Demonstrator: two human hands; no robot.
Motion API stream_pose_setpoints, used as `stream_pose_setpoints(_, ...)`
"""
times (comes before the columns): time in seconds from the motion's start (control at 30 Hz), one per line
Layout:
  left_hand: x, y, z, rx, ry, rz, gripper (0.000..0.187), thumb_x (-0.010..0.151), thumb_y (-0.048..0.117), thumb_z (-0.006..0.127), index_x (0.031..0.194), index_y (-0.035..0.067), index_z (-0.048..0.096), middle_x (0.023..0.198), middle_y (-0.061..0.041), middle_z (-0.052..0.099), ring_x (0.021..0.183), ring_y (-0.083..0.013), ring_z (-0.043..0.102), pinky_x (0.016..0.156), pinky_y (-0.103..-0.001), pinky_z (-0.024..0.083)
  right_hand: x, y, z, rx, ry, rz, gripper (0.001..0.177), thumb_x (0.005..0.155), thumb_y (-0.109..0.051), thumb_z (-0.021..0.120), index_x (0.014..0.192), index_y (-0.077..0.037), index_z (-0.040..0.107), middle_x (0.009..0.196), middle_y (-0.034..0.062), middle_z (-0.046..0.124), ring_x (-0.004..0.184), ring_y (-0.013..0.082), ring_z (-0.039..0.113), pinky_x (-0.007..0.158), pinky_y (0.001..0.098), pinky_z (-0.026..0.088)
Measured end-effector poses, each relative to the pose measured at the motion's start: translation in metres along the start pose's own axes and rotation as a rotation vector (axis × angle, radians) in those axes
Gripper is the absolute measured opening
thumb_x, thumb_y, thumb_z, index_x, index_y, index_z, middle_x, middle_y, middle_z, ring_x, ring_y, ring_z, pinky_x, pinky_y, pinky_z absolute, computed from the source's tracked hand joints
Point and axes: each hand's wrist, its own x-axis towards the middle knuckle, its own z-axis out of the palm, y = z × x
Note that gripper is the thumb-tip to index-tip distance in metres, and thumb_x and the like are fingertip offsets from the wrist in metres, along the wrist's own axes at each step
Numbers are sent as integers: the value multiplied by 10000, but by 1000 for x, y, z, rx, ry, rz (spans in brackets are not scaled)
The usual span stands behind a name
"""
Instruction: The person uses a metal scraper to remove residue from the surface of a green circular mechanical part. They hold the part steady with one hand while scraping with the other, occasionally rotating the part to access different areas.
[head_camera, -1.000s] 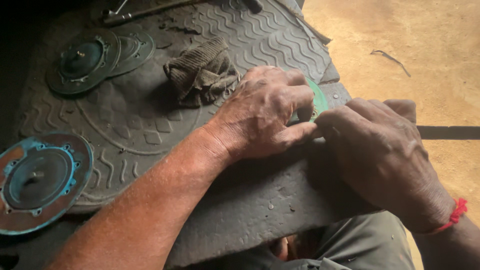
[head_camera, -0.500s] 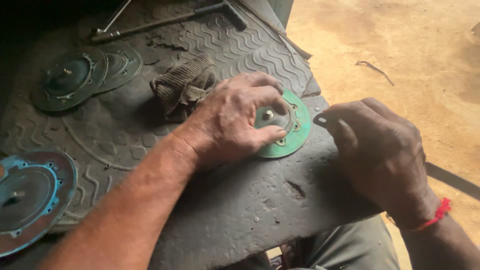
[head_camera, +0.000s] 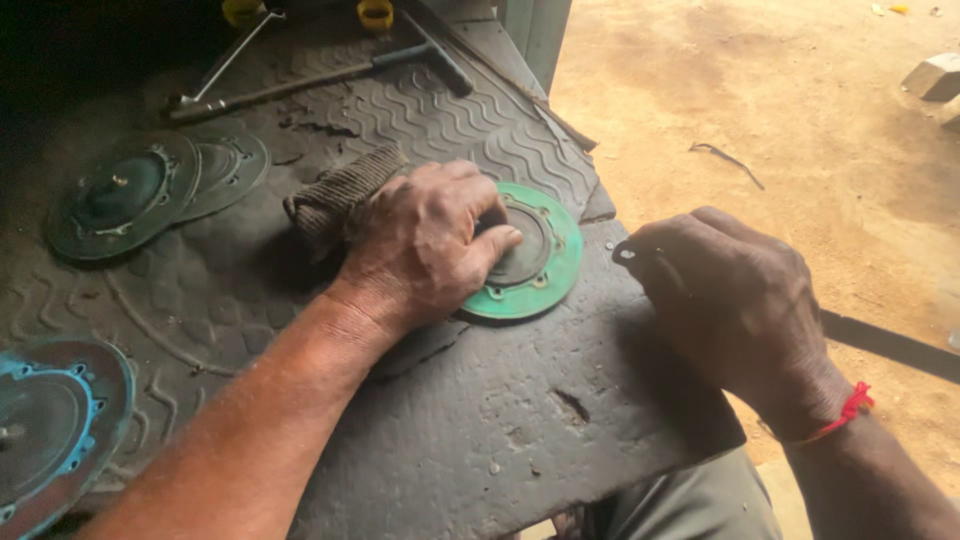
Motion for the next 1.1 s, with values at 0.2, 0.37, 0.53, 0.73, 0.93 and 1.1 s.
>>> stream_pose_setpoints(0.2, 1, 6, 2, 4, 123, 38, 244, 837, 290, 766, 854, 59, 689, 896, -123, 672, 936, -342, 654, 850, -488, 507, 18, 12, 6, 34, 6, -68, 43, 918, -100, 740, 957, -117, 746, 827, 68, 688, 703, 253, 679, 616, 367, 534)
stream_pose_setpoints(0.37, -2, 1, 5, -95, 23, 73, 407, 830, 404, 781, 1056, 74, 706, 1136, -138, 672, 1119, -345, 621, 975, -491, 455, 36, 20, 22, 16, -18, -146, 94, 920, -51, 697, 951, -129, 737, 835, 56, 665, 770, 257, 681, 670, 387, 543)
stream_pose_setpoints(0.53, 2, 5, 4, -60, -124, 12, 721, 681, 582, 832, 1197, 107, 669, 1283, -97, 630, 1259, -314, 539, 1050, -499, 369, 48, 27, 36, -24, -46, -183, 50, 853, -97, 719, 898, -115, 710, 836, 72, 651, 772, 279, 672, 669, 410, 546)
stream_pose_setpoints(0.73, 1, 7, 2, -47, -145, -48, 816, 662, 595, 836, 1265, 81, 640, 1334, -87, 610, 1301, -307, 517, 1081, -493, 367, 43, 29, 37, -37, -132, -276, 22, 903, -101, 671, 889, -101, 654, 832, 73, 626, 785, 292, 653, 688, 418, 529)
stream_pose_setpoints(0.93, 2, 9, 2, -29, -193, -75, 866, 658, 605, 830, 1327, 95, 623, 1446, -100, 541, 1367, -300, 454, 1124, -484, 326, 30, 22, 20, -50, -161, -214, 33, 916, -147, 642, 910, -140, 673, 807, 70, 625, 779, 293, 642, 701, 433, 489)
stream_pose_setpoints(1.1, 2, 8, 1, -16, -258, -51, 954, 666, 604, 827, 1420, 82, 563, 1548, -151, 432, 1454, -327, 347, 1177, -488, 258, 42, 16, 23, 24, -139, -232, 26, 911, -147, 651, 903, -138, 675, 825, 56, 638, 823, 276, 652, 739, 425, 474)
